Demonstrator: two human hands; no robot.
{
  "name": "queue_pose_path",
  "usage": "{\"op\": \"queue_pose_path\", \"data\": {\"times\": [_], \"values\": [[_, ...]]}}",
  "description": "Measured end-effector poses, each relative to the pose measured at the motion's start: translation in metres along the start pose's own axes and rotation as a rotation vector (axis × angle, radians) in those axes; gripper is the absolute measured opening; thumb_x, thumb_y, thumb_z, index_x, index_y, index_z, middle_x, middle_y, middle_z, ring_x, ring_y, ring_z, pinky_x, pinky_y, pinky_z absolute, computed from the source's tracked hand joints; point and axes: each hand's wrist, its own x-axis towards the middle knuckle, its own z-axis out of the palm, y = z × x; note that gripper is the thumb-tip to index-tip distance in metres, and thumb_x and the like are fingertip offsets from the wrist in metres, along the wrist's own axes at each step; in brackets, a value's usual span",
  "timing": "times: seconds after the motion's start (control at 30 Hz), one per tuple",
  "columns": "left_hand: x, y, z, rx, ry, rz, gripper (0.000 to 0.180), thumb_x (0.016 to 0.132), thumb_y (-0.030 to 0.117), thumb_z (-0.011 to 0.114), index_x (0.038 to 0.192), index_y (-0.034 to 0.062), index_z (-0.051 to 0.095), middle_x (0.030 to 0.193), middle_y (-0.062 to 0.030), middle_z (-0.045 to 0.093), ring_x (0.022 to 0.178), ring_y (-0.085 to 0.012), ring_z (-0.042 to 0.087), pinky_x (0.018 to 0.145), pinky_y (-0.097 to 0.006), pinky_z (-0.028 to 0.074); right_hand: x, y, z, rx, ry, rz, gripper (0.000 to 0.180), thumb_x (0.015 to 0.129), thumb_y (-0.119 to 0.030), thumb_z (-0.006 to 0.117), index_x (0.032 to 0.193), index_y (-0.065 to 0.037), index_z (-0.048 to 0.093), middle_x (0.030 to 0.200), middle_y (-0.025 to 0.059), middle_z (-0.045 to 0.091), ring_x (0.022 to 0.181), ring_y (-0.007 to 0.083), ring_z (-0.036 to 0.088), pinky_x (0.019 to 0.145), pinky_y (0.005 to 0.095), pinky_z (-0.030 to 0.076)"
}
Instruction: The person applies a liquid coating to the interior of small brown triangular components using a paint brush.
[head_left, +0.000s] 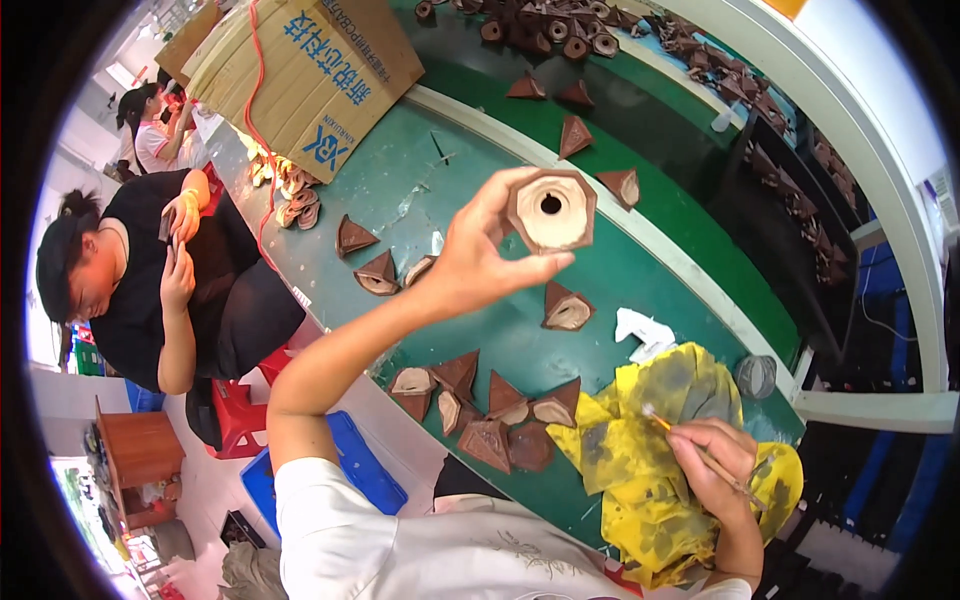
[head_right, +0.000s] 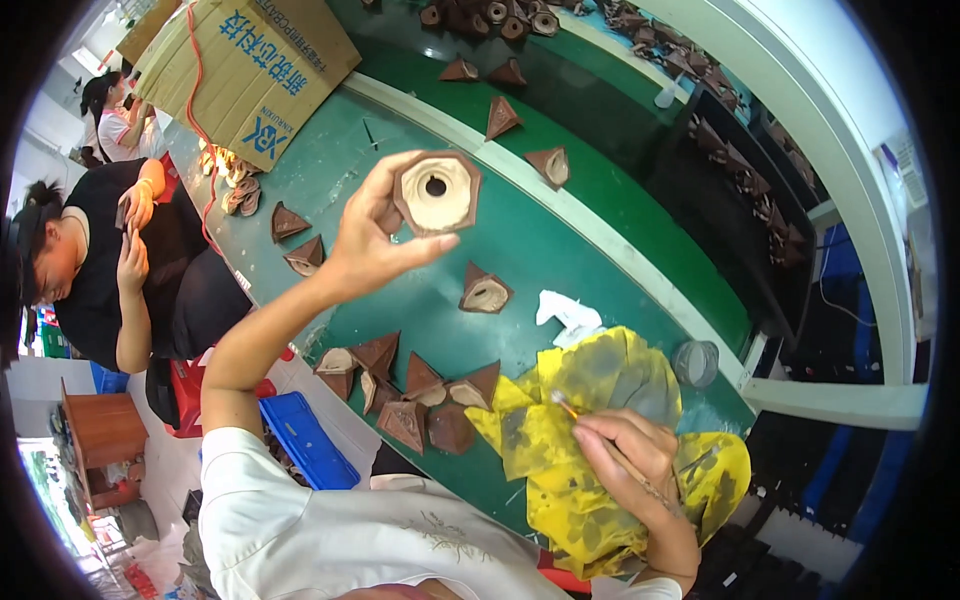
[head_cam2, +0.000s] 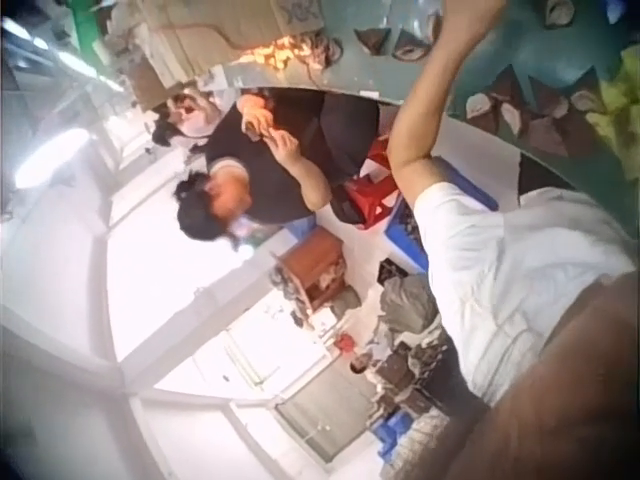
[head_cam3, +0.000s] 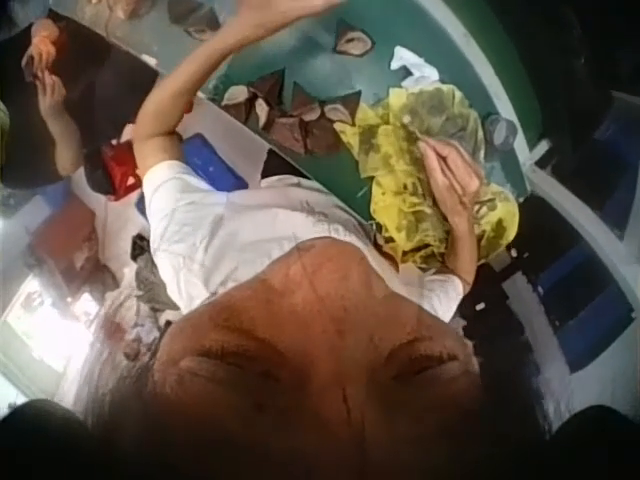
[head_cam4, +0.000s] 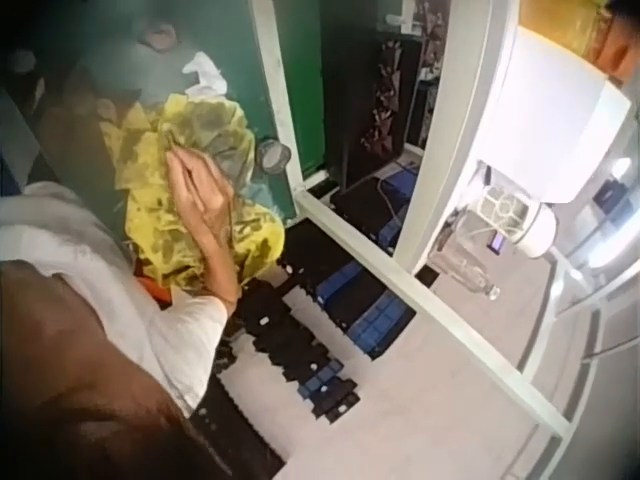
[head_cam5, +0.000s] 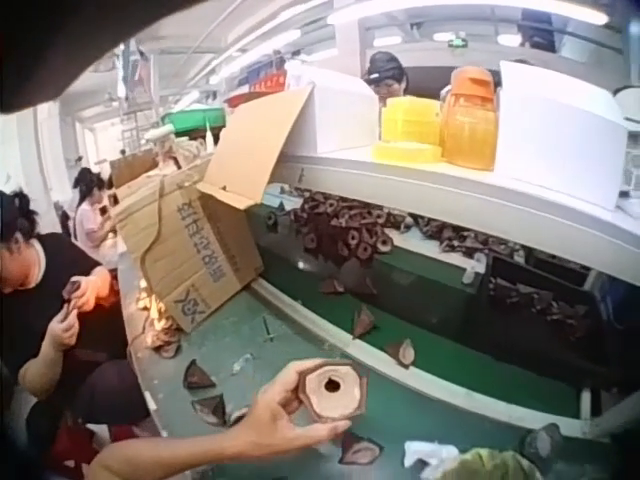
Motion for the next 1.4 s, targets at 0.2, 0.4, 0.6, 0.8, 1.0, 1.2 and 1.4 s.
{"op": "queue_pose_path", "data": {"times": [0.2, 0.4, 0.6, 0.8, 1.0, 1.2, 1.4], "values": [[-0.034, 0.02, 0.038, -0.199, -0.061, -0.027, 0.074, 0.075, 0.003, 0.08, 0.138, 0.0025, 0.043, 0.13, -0.0074, 0.052, 0.123, -0.0167, 0.054, 0.103, -0.031, 0.046, -0.007, -0.019, -0.012, -0.055, 0.166, -0.116, 0.017, 0.076, 0.004, 0.077, 0.09, 0.0, 0.069, 0.082, 0.0127, 0.071, 0.07, 0.0225, 0.07, 0.059, 0.03, 0.053], [-0.064, 0.031, 0.061, -0.168, -0.149, -0.036, 0.077, 0.072, 0.002, 0.08, 0.139, 0.0026, 0.042, 0.131, -0.0073, 0.051, 0.124, -0.0173, 0.052, 0.104, -0.032, 0.045, -0.001, -0.054, -0.029, -0.163, 0.264, -0.232, 0.018, 0.077, 0.0, 0.077, 0.093, -0.002, 0.071, 0.082, 0.0124, 0.07, 0.069, 0.0235, 0.069, 0.06, 0.0297, 0.052], [-0.083, 0.043, 0.073, -0.141, -0.21, -0.065, 0.078, 0.072, 0.0, 0.08, 0.14, 0.0002, 0.042, 0.133, -0.0082, 0.05, 0.125, -0.0177, 0.052, 0.105, -0.033, 0.044, 0.024, -0.077, -0.019, -0.139, 0.22, -0.41, 0.014, 0.077, 0.002, 0.076, 0.089, 0.003, 0.069, 0.078, 0.0127, 0.069, 0.067, 0.025, 0.069, 0.057, 0.0319, 0.052], [-0.091, 0.046, 0.074, -0.031, -0.252, 0.136, 0.08, 0.07, 0.001, 0.081, 0.141, 0.0001, 0.042, 0.136, -0.0119, 0.045, 0.128, -0.022, 0.049, 0.106, -0.034, 0.043, 0.025, -0.073, -0.004, -0.159, 0.207, -0.443, 0.014, 0.077, 0.002, 0.076, 0.088, 0.003, 0.069, 0.075, 0.0132, 0.067, 0.065, 0.0253, 0.068, 0.056, 0.0327, 0.052], [-0.095, 0.045, 0.078, -0.01, -0.126, 0.183, 0.072, 0.068, 0.011, 0.081, 0.133, 0.0007, 0.053, 0.126, -0.0135, 0.055, 0.117, -0.024, 0.057, 0.099, -0.034, 0.047, 0.013, -0.084, -0.004, -0.068, 0.081, -0.344, 0.013, 0.078, 0.002, 0.075, 0.089, 0.003, 0.069, 0.076, 0.0138, 0.068, 0.064, 0.0253, 0.067, 0.055, 0.0324, 0.051], [-0.097, 0.046, 0.082, 0.008, -0.105, 0.222, 0.071, 0.067, 0.012, 0.081, 0.132, 0.0019, 0.054, 0.125, -0.0149, 0.058, 0.115, -0.0263, 0.058, 0.099, -0.035, 0.046, 0.018, -0.082, -0.004, -0.147, 0.219, -0.369, 0.014, 0.079, 0.003, 0.075, 0.091, 0.004, 0.069, 0.078, 0.0145, 0.068, 0.067, 0.0256, 0.068, 0.056, 0.0324, 0.052], [-0.098, 0.048, 0.085, 0.022, -0.117, 0.232, 0.072, 0.067, 0.011, 0.082, 0.132, 0.0013, 0.053, 0.126, -0.0147, 0.056, 0.116, -0.0263, 0.057, 0.099, -0.035, 0.047, 0.01, -0.08, -0.001, -0.128, 0.215, -0.357, 0.012, 0.08, 0.003, 0.074, 0.091, 0.005, 0.069, 0.077, 0.0149, 0.068, 0.067, 0.0252, 0.068, 0.056, 0.0319, 0.052]]}}
